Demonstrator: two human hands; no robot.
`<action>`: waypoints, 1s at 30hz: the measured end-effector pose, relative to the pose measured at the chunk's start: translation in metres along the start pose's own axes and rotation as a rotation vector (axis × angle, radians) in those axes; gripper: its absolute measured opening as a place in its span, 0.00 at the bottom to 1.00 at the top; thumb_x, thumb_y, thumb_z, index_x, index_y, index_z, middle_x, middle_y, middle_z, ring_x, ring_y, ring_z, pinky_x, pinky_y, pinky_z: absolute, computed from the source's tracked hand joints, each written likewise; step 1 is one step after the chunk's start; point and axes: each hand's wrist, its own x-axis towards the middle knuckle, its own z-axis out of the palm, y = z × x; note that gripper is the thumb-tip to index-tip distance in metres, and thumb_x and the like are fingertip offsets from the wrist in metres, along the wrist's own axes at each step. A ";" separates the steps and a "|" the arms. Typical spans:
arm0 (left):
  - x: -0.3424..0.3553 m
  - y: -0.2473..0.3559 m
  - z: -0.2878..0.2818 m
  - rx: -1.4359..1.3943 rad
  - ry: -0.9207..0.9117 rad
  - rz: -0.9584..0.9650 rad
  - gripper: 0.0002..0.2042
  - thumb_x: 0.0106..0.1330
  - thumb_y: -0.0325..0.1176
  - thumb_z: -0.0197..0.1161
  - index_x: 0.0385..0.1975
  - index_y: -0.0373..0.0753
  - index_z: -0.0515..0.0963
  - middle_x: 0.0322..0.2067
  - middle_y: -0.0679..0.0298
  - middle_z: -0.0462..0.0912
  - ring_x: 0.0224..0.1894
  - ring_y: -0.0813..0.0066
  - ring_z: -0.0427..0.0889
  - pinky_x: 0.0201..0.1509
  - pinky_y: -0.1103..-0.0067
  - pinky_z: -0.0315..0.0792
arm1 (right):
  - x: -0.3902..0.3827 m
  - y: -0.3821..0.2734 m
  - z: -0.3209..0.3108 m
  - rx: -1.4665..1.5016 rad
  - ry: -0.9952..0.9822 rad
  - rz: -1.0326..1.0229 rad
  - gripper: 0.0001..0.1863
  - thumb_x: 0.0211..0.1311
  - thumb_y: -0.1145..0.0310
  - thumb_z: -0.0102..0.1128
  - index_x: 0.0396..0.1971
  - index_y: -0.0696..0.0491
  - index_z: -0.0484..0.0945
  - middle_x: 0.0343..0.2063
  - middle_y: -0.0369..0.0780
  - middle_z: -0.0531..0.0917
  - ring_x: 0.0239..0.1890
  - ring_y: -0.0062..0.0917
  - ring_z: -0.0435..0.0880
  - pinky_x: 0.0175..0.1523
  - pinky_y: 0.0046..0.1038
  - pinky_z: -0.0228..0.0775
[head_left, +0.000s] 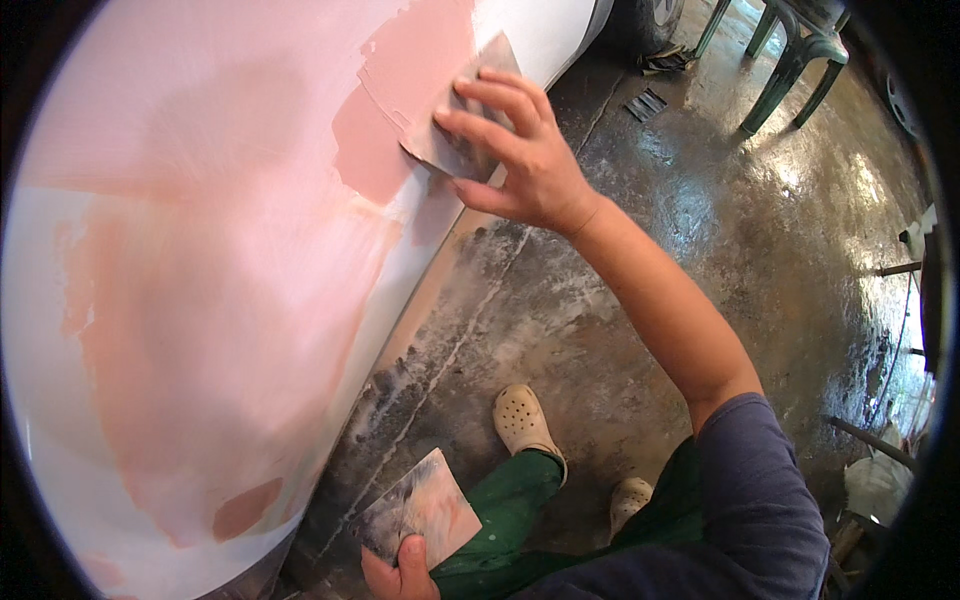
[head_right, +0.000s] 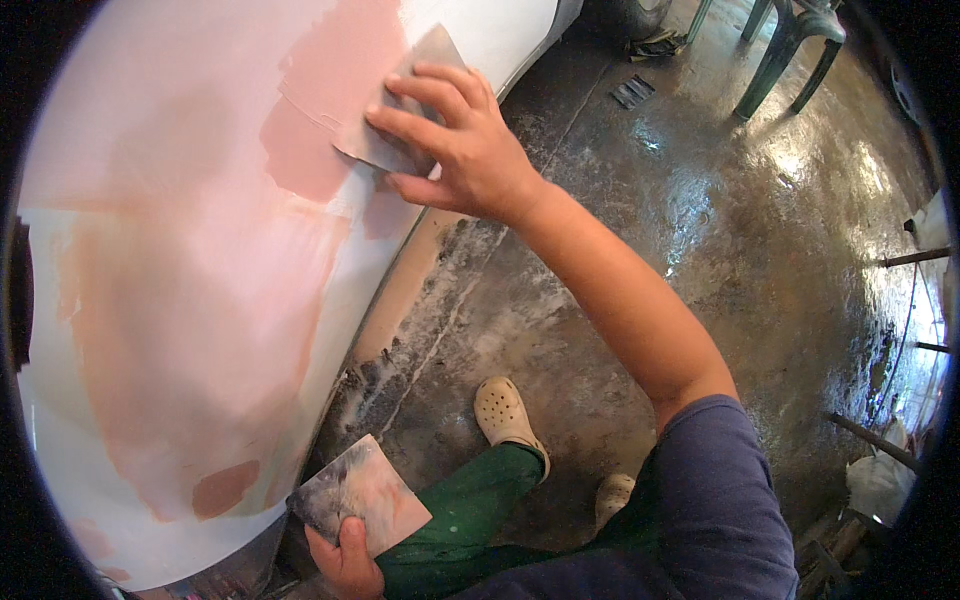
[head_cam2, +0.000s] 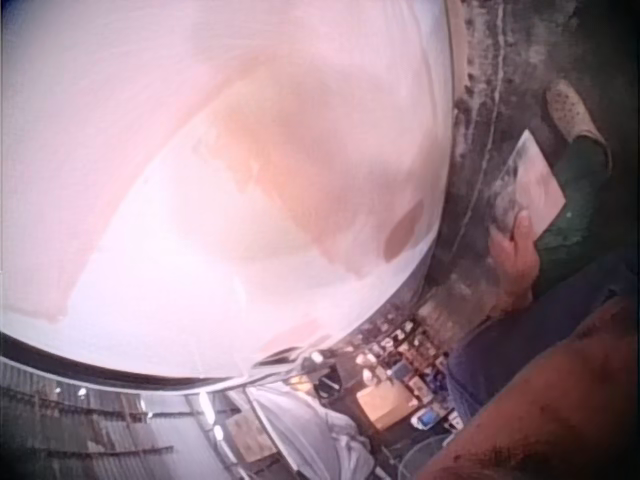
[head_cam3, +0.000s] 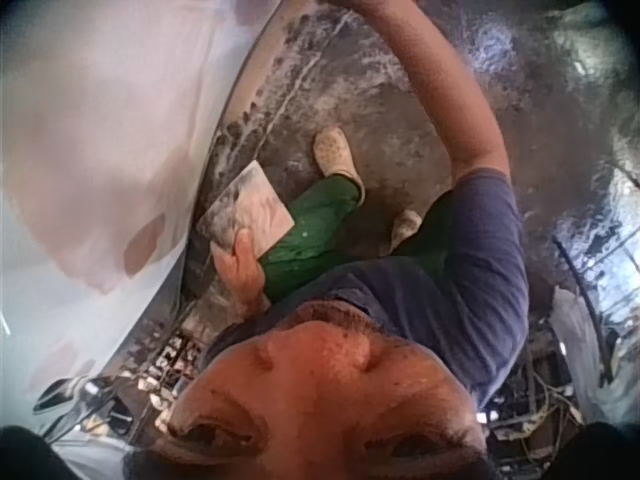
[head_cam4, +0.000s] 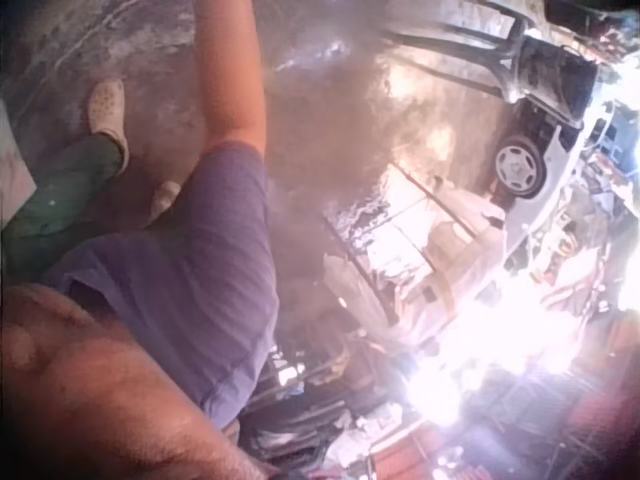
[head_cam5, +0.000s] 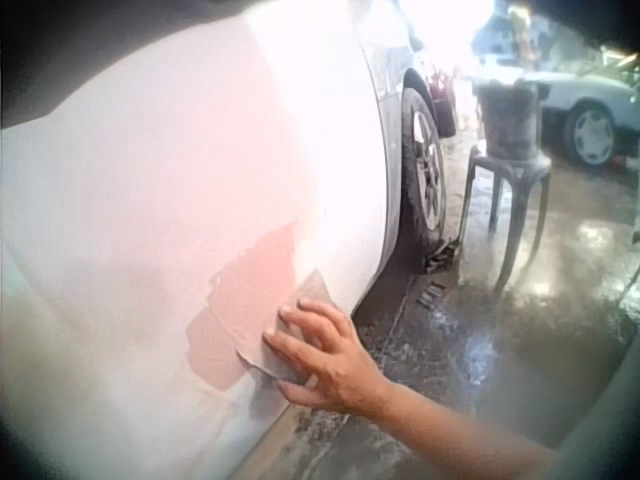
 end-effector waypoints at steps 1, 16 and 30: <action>-0.001 0.000 0.001 -0.006 0.001 -0.024 0.22 0.71 0.35 0.59 0.59 0.23 0.73 0.56 0.45 0.79 0.57 0.55 0.78 0.63 0.66 0.68 | -0.014 0.001 0.004 -0.001 -0.025 0.030 0.34 0.45 0.58 0.76 0.58 0.37 0.81 0.61 0.37 0.74 0.67 0.40 0.68 0.69 0.50 0.60; -0.008 0.001 0.003 -0.039 -0.085 0.083 0.19 0.71 0.36 0.59 0.53 0.27 0.79 0.50 0.51 0.84 0.51 0.59 0.81 0.56 0.67 0.73 | 0.066 -0.056 -0.052 -0.121 -0.075 -0.056 0.32 0.45 0.56 0.73 0.57 0.34 0.79 0.59 0.37 0.75 0.65 0.38 0.70 0.63 0.58 0.62; -0.001 -0.002 -0.002 -0.028 -0.116 0.134 0.18 0.71 0.34 0.58 0.54 0.28 0.79 0.51 0.52 0.84 0.53 0.59 0.81 0.58 0.69 0.72 | -0.021 -0.019 0.002 -0.026 -0.113 -0.004 0.38 0.44 0.57 0.78 0.62 0.31 0.77 0.64 0.37 0.71 0.68 0.40 0.67 0.70 0.58 0.55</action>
